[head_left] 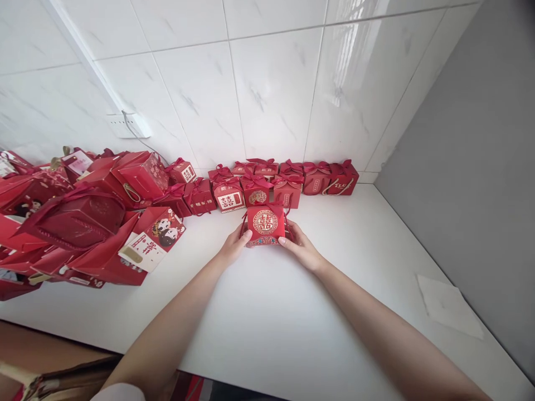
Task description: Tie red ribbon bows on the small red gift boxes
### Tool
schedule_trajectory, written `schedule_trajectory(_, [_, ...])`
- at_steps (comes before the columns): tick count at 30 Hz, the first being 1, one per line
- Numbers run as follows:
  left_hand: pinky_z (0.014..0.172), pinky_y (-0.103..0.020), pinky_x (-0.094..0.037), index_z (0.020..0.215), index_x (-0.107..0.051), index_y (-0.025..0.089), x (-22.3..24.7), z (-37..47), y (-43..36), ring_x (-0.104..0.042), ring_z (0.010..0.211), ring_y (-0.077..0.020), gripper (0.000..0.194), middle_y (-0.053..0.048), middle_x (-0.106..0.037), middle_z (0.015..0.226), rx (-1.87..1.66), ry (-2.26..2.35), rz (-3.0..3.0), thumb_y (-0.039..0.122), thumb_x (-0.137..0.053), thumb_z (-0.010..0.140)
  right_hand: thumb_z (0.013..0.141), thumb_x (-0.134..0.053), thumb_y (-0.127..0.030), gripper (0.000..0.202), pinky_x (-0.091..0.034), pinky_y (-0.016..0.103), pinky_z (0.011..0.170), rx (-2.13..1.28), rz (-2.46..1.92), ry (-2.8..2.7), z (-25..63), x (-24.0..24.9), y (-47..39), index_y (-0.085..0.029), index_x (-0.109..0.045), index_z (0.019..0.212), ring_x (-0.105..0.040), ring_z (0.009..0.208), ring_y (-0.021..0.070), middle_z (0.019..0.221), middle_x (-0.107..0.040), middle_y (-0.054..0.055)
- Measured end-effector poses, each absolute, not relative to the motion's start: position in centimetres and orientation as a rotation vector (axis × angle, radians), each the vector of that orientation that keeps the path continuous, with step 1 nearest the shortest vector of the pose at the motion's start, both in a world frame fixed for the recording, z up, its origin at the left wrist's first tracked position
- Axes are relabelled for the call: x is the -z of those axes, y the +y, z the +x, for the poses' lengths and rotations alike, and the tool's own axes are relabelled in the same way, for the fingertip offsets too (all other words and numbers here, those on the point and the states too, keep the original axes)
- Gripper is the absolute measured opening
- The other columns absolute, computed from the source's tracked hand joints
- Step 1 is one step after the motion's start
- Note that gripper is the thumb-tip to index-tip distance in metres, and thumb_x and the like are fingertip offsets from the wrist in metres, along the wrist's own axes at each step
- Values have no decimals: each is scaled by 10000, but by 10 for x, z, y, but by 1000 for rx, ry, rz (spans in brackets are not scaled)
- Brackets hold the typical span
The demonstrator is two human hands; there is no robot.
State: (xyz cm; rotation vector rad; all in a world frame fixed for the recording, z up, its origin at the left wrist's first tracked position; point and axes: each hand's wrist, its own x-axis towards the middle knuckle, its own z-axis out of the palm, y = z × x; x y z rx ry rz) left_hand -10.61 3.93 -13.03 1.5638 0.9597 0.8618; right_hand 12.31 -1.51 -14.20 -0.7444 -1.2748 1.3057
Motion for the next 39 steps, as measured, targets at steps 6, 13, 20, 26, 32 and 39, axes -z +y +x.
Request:
schedule_trajectory(6, [811, -378, -577, 1414, -463, 188, 134, -107, 39, -610, 1164, -330, 762, -142, -563, 1399, -873, 957, 1586, 682, -546, 840, 842, -715, -480, 659, -353, 467, 1169, -1287, -743, -1280, 123, 142, -16, -262, -423, 1391, -450, 1370, 262, 1489, -462, 91])
schedule_trajectory(13, [1092, -410, -419, 1360, -506, 144, 132, -105, 33, -530, 1282, -310, 723, -127, -599, 1359, -923, 970, 1629, 660, -546, 856, 864, -696, -461, 604, -363, 498, 1154, -1296, -737, -1290, 125, 139, -19, -269, -448, 1380, -445, 1371, 281, 1484, -465, 93])
schedule_trajectory(20, [1024, -382, -466, 1348, -503, 165, 131, -107, 28, -585, 1192, -286, 621, -120, -580, 1374, -904, 953, 1643, 596, -523, 901, 887, -679, -434, 610, -370, 489, 1154, -1330, -785, -1296, 126, 138, -21, -286, -419, 1419, -419, 1394, 281, 1526, -425, 82])
schedule_trajectory(26, [947, -363, -497, 1318, -528, 190, 130, -108, 32, -617, 1115, -277, 570, -112, -605, 1327, -887, 907, 1586, 571, -547, 896, 887, -671, -445, 627, -402, 492, 1135, -1357, -824, -1280, 124, 132, -21, -329, -400, 1440, -426, 1392, 294, 1539, -405, 68])
schedule_trajectory(32, [834, -350, -523, 1317, -529, 194, 133, -112, 38, -630, 1044, -279, 621, -116, -601, 1326, -871, 895, 1556, 626, -547, 870, 892, -662, -447, 664, -411, 492, 1131, -1360, -850, -1301, 123, 134, -22, -351, -361, 1475, -386, 1422, 297, 1566, -360, 55])
schedule_trajectory(39, [1014, -407, -482, 1367, -518, 188, 131, -111, 33, -559, 1227, -311, 628, -112, -602, 1341, -930, 879, 1526, 612, -508, 905, 879, -688, -410, 706, -394, 503, 1138, -1356, -831, -1351, 126, 139, -25, -354, -339, 1490, -377, 1426, 297, 1582, -327, 53])
